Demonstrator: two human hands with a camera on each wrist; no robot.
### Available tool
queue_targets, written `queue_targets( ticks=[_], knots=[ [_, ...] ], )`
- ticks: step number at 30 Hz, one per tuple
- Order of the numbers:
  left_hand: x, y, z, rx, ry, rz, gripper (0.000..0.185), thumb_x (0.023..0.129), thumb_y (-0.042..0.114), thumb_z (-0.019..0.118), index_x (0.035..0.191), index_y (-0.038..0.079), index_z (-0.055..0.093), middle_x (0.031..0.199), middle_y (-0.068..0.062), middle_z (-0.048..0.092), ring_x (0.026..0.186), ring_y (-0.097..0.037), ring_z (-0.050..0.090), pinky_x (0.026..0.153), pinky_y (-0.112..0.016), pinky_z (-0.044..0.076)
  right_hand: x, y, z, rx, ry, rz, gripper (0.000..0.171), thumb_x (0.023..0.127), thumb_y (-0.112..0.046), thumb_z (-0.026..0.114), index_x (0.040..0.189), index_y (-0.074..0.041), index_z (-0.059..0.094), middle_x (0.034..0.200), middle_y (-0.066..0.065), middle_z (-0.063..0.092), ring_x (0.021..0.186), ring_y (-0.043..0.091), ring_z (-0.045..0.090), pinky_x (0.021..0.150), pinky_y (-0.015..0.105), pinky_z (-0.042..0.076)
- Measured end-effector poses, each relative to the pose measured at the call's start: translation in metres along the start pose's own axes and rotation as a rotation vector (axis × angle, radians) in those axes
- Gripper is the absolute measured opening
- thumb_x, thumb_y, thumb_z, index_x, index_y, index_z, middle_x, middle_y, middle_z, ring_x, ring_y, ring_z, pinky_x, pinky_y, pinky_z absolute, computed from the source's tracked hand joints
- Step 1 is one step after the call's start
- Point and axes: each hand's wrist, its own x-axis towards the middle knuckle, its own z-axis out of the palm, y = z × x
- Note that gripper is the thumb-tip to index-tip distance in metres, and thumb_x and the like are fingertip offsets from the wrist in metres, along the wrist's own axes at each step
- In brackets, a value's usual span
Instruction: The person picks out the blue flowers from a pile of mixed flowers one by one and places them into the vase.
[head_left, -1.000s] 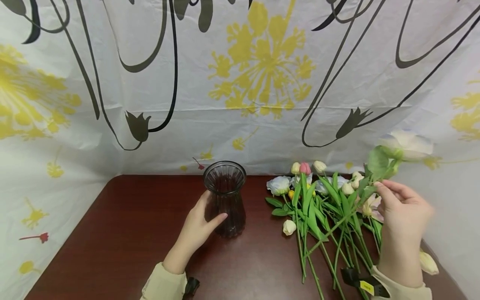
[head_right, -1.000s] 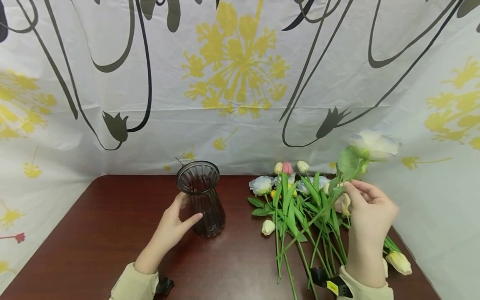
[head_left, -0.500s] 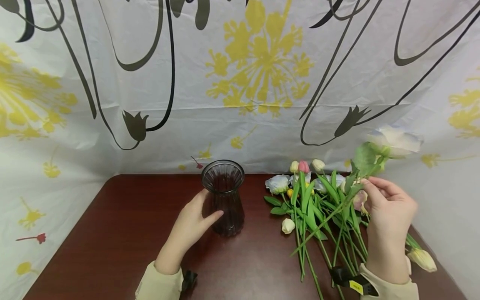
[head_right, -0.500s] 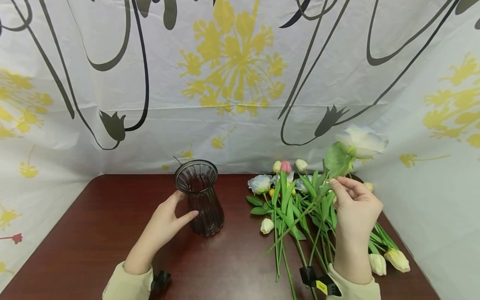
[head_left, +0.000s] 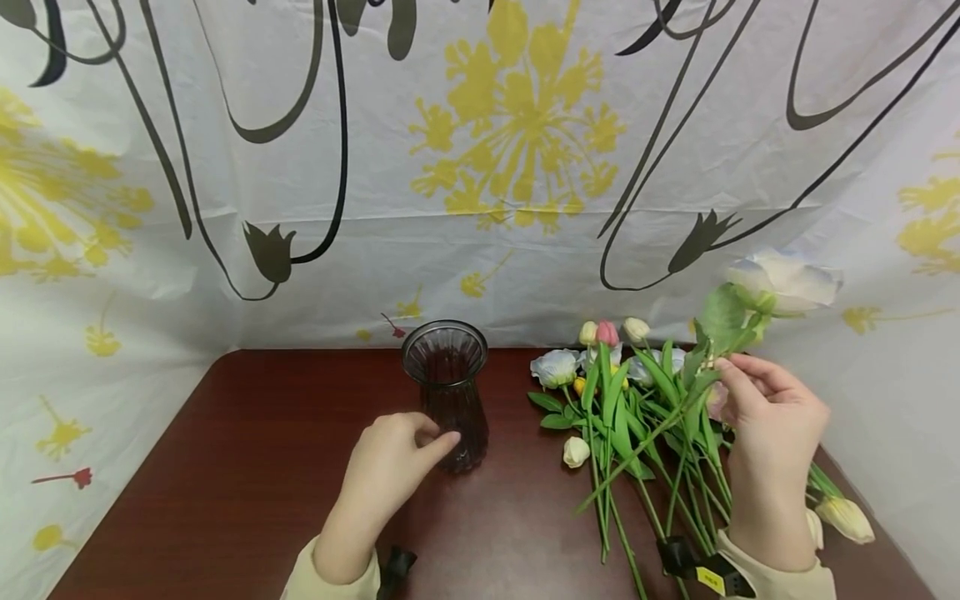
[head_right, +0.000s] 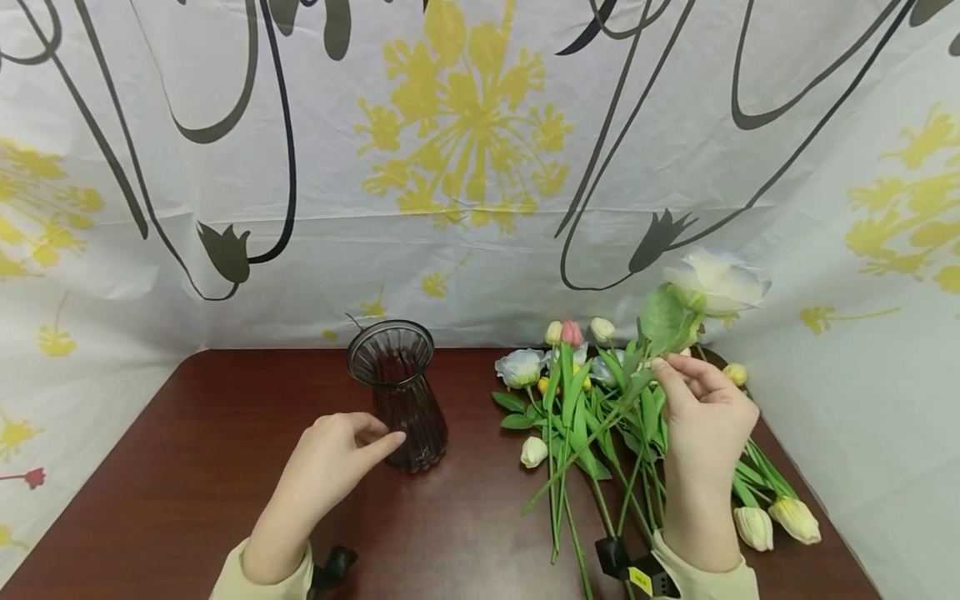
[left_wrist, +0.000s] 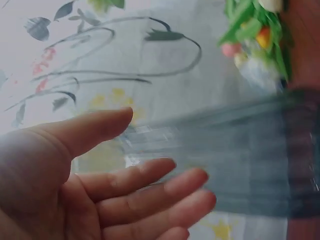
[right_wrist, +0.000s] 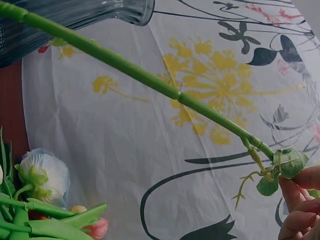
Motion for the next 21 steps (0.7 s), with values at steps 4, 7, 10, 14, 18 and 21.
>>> queue_targets(
  ticks=[4,7,10,14,18,21],
  knots=[
    [-0.003,0.013,0.002,-0.081,-0.046,0.064,0.022,0.086,0.036,0.07,0.092,0.015,0.075,0.079,0.01,0.068,0.065,-0.002,0.06,0.058,-0.028,0.049,-0.004,0.0,0.002,0.012,-0.024,-0.033,0.008,0.077,0.012,0.073,0.079,0.015,0.066,0.05,0.009,0.052,0.035,0.014,0.036,0.035,0.021,0.034],
    [-0.003,0.023,0.006,-0.15,-0.047,0.105,0.02,0.088,0.034,0.069,0.096,0.016,0.075,0.078,0.013,0.067,0.064,0.001,0.059,0.059,-0.025,0.049,-0.007,0.002,0.005,0.002,-0.047,-0.061,0.006,0.078,0.013,0.071,0.079,0.016,0.065,0.049,0.008,0.048,0.037,0.013,0.029,0.037,0.023,0.025],
    [-0.003,0.032,0.011,-0.232,-0.042,0.148,0.019,0.089,0.032,0.069,0.099,0.017,0.074,0.079,0.014,0.067,0.065,0.0,0.06,0.06,-0.024,0.049,-0.011,0.003,0.007,-0.01,-0.058,-0.062,0.005,0.079,0.013,0.07,0.079,0.015,0.066,0.049,0.007,0.047,0.038,0.012,0.024,0.041,0.026,0.017],
    [-0.002,0.043,0.018,-0.344,-0.04,0.22,0.019,0.09,0.029,0.068,0.103,0.016,0.074,0.08,0.013,0.067,0.067,-0.002,0.061,0.062,-0.024,0.051,-0.017,0.003,0.012,-0.029,-0.066,-0.036,0.004,0.079,0.012,0.07,0.081,0.014,0.067,0.049,0.006,0.048,0.038,0.012,0.023,0.046,0.029,0.013],
    [0.0,0.053,0.025,-0.425,-0.047,0.284,0.02,0.09,0.025,0.069,0.106,0.014,0.072,0.081,0.01,0.067,0.068,-0.003,0.061,0.064,-0.023,0.052,-0.023,0.005,0.016,-0.062,-0.094,-0.038,0.005,0.08,0.011,0.07,0.082,0.014,0.067,0.048,0.006,0.046,0.039,0.012,0.023,0.045,0.029,0.014],
    [0.002,0.059,0.03,-0.466,-0.072,0.321,0.022,0.09,0.025,0.069,0.108,0.013,0.072,0.082,0.01,0.067,0.069,-0.002,0.061,0.065,-0.022,0.052,-0.027,0.007,0.019,-0.088,-0.122,-0.059,0.007,0.081,0.011,0.069,0.083,0.016,0.066,0.048,0.006,0.046,0.039,0.013,0.025,0.042,0.028,0.017]
  ],
)
